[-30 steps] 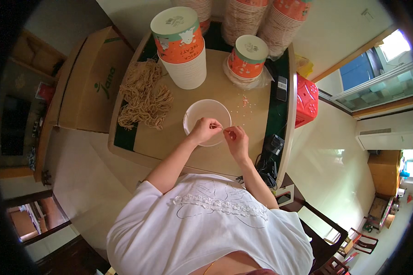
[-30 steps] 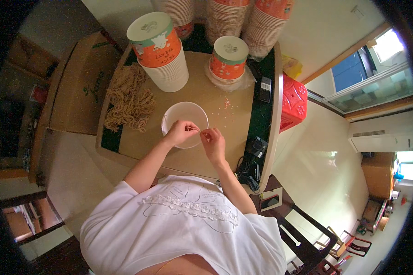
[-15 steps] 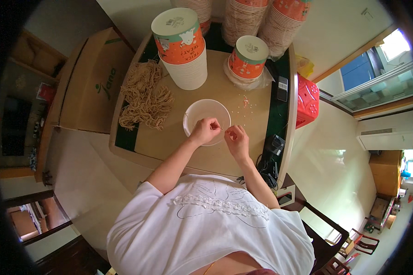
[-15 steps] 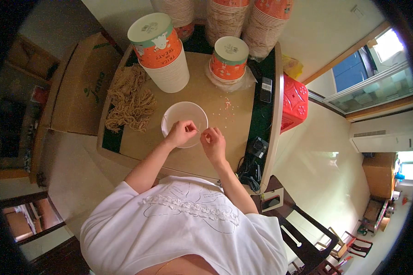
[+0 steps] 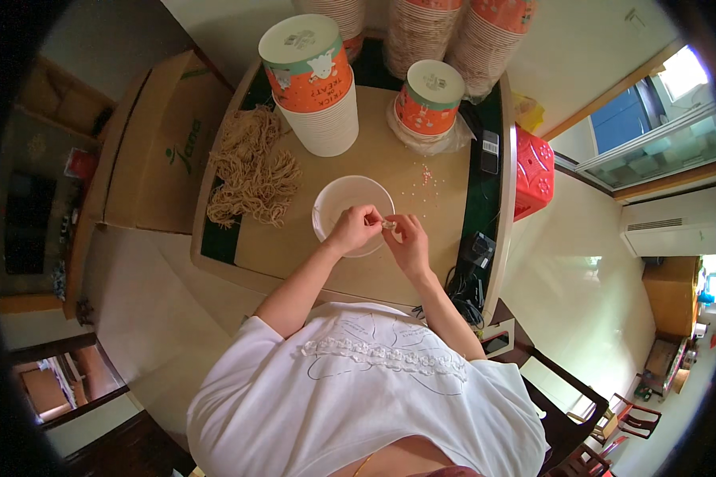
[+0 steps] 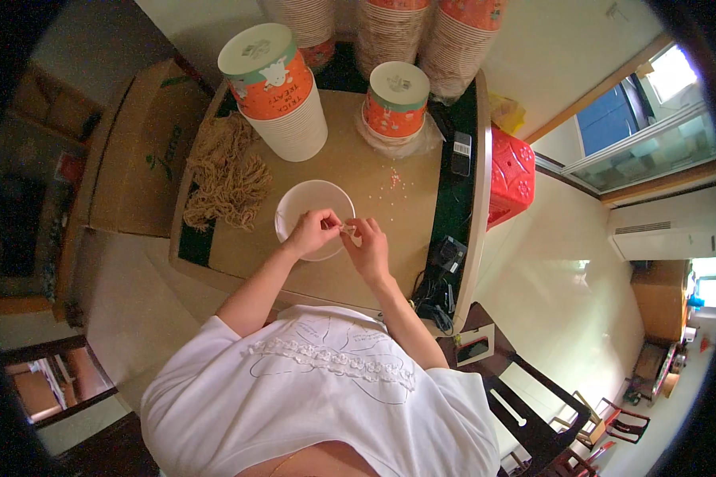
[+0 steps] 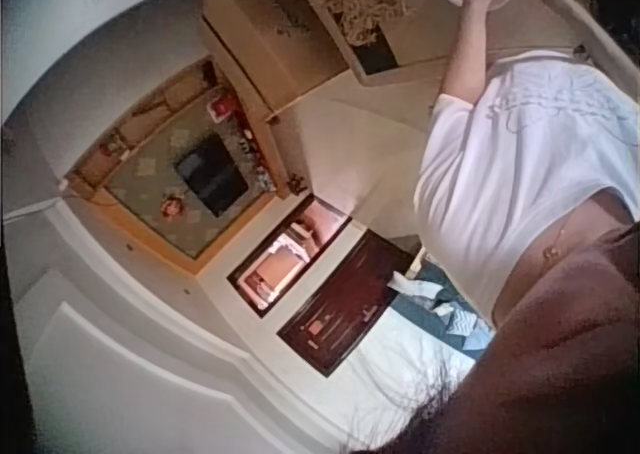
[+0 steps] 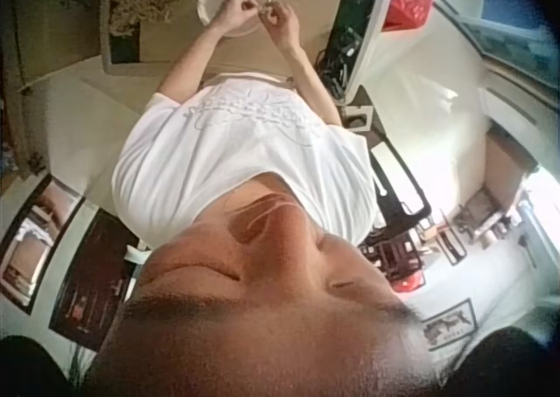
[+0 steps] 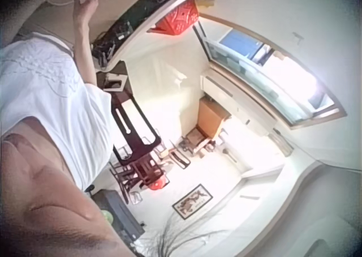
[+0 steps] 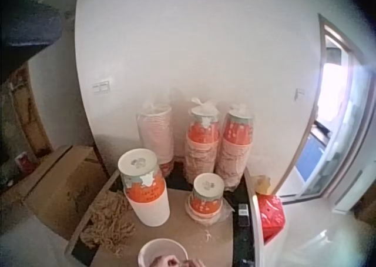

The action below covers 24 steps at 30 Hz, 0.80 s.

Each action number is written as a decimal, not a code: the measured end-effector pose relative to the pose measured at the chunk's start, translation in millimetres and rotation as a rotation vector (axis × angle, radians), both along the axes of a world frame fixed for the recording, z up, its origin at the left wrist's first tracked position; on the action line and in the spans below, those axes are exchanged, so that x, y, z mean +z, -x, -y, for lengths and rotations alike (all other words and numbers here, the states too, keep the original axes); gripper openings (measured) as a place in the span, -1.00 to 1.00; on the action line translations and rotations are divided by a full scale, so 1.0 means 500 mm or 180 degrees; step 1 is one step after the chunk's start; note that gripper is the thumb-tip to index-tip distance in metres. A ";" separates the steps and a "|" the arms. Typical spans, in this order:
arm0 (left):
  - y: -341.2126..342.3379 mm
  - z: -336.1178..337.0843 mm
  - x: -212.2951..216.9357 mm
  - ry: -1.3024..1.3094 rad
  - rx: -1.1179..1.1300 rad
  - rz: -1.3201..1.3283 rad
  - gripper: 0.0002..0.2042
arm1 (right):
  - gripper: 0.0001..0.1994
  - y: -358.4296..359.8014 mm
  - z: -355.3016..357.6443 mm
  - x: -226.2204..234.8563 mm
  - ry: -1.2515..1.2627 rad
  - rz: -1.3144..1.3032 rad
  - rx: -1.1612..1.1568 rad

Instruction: The person is packaging items by placing bundles of string-like material into paper cups.

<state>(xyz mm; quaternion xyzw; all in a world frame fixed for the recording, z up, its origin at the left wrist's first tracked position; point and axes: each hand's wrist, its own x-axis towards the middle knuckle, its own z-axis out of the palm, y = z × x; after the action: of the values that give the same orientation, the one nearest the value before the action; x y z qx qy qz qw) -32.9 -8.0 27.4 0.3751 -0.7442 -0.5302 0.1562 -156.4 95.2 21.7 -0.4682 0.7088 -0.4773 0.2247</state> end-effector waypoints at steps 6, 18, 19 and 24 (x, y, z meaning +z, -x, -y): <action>-0.005 0.001 0.034 -0.0001 -0.0114 -0.0137 -0.89 | -0.90 -0.001 0.000 -0.013 0.0060 -0.0214 0.0067; -0.003 -0.005 0.048 0.0454 0.0128 -0.0271 -0.93 | -0.91 -0.005 0.005 0.008 0.0082 -0.0200 0.0051; -0.002 -0.005 0.048 0.0455 0.0125 -0.0270 -0.93 | -0.91 -0.004 0.005 0.005 0.0107 -0.0219 0.0041; -0.001 -0.006 0.041 0.0386 0.0067 -0.0277 -0.91 | -0.93 -0.012 0.014 0.013 0.0167 0.0106 0.0062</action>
<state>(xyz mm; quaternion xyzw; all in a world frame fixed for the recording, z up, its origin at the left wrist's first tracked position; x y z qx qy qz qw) -32.6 -5.0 47.9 0.3493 -0.7635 -0.4983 0.2164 -150.4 88.3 28.4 -0.4728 0.6876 -0.5013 0.2288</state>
